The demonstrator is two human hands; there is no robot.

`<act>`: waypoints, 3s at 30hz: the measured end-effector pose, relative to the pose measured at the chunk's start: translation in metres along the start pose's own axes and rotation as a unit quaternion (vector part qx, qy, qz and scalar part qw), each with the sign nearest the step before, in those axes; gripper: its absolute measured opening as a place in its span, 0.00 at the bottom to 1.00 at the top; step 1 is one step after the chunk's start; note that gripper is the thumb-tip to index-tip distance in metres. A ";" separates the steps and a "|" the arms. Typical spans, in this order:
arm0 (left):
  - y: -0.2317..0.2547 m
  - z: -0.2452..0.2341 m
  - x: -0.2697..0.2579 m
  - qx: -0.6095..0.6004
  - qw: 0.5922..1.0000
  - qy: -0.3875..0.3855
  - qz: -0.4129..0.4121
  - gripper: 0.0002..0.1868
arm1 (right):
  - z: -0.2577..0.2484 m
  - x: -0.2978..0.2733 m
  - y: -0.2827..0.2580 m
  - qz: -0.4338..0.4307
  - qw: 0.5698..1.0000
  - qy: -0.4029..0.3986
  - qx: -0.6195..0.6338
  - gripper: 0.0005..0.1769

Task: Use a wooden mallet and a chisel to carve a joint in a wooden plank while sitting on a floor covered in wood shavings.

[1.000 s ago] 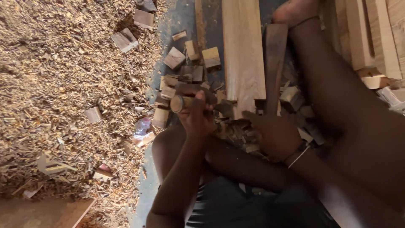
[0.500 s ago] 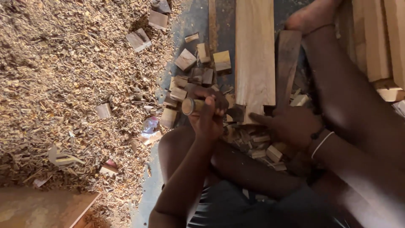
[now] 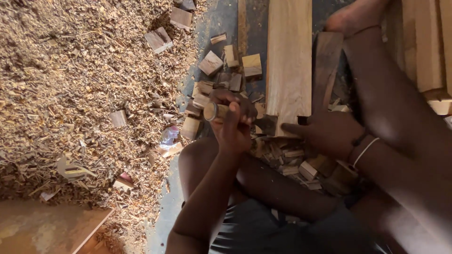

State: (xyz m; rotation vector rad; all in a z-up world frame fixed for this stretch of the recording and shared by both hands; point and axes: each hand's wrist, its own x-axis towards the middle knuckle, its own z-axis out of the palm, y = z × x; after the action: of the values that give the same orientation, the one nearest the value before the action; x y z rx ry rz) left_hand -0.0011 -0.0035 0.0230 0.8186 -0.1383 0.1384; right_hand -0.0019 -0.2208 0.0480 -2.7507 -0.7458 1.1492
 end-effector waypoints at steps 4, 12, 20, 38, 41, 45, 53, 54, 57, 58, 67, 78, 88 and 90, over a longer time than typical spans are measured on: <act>0.003 0.002 0.003 -0.027 1.000 0.002 -0.006 0.10 | -0.019 -0.001 -0.002 -0.010 0.993 -0.046 -0.107 0.45; -0.007 -0.010 0.005 -0.056 0.996 0.043 -0.051 0.09 | 0.011 0.000 0.017 -0.023 0.998 -0.032 -0.041 0.43; -0.004 -0.001 -0.003 -0.057 0.994 0.083 -0.031 0.05 | 0.057 -0.025 -0.088 0.043 0.918 0.225 0.324 0.59; -0.009 0.008 -0.007 -0.008 0.997 0.081 -0.011 0.07 | 0.118 -0.003 -0.108 0.070 0.717 0.247 0.648 0.55; -0.014 0.005 -0.007 -0.002 0.995 0.099 -0.030 0.06 | 0.123 -0.007 -0.107 0.091 0.745 0.252 0.611 0.53; -0.015 0.000 -0.008 -0.023 0.998 0.058 -0.009 0.06 | 0.122 -0.009 -0.109 0.077 0.755 0.238 0.606 0.53; -0.014 0.005 -0.007 -0.014 0.996 0.081 -0.016 0.06 | 0.118 -0.005 -0.118 0.033 0.741 0.251 0.622 0.53; -0.013 0.005 -0.007 -0.011 0.996 0.089 -0.023 0.06 | 0.119 -0.005 -0.118 0.030 0.741 0.252 0.622 0.52; -0.019 0.000 -0.006 0.002 0.997 0.076 -0.019 0.07 | 0.119 -0.006 -0.118 0.027 0.755 0.238 0.610 0.51; -0.020 0.000 -0.006 0.001 0.997 0.075 -0.017 0.07 | 0.119 -0.006 -0.118 0.026 0.756 0.239 0.609 0.51; -0.014 0.006 -0.004 0.023 0.997 0.068 -0.011 0.07 | 0.116 -0.007 -0.118 0.009 0.772 0.188 0.607 0.51; -0.015 0.009 0.003 0.041 0.997 0.069 -0.018 0.08 | 0.120 -0.005 -0.121 -0.024 0.836 0.137 0.531 0.56; -0.018 0.009 0.002 0.085 0.995 0.042 0.003 0.08 | 0.110 -0.010 -0.125 -0.018 0.865 0.129 0.484 0.59; -0.015 0.016 0.002 0.122 0.991 0.043 0.017 0.08 | 0.111 -0.010 -0.125 -0.019 0.878 0.127 0.461 0.59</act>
State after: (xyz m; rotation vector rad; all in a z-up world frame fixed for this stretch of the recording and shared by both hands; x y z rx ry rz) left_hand 0.0023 -0.0255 0.0236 1.0528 -0.0541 0.2267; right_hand -0.1353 -0.1286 0.0049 -1.9811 -0.1298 0.7941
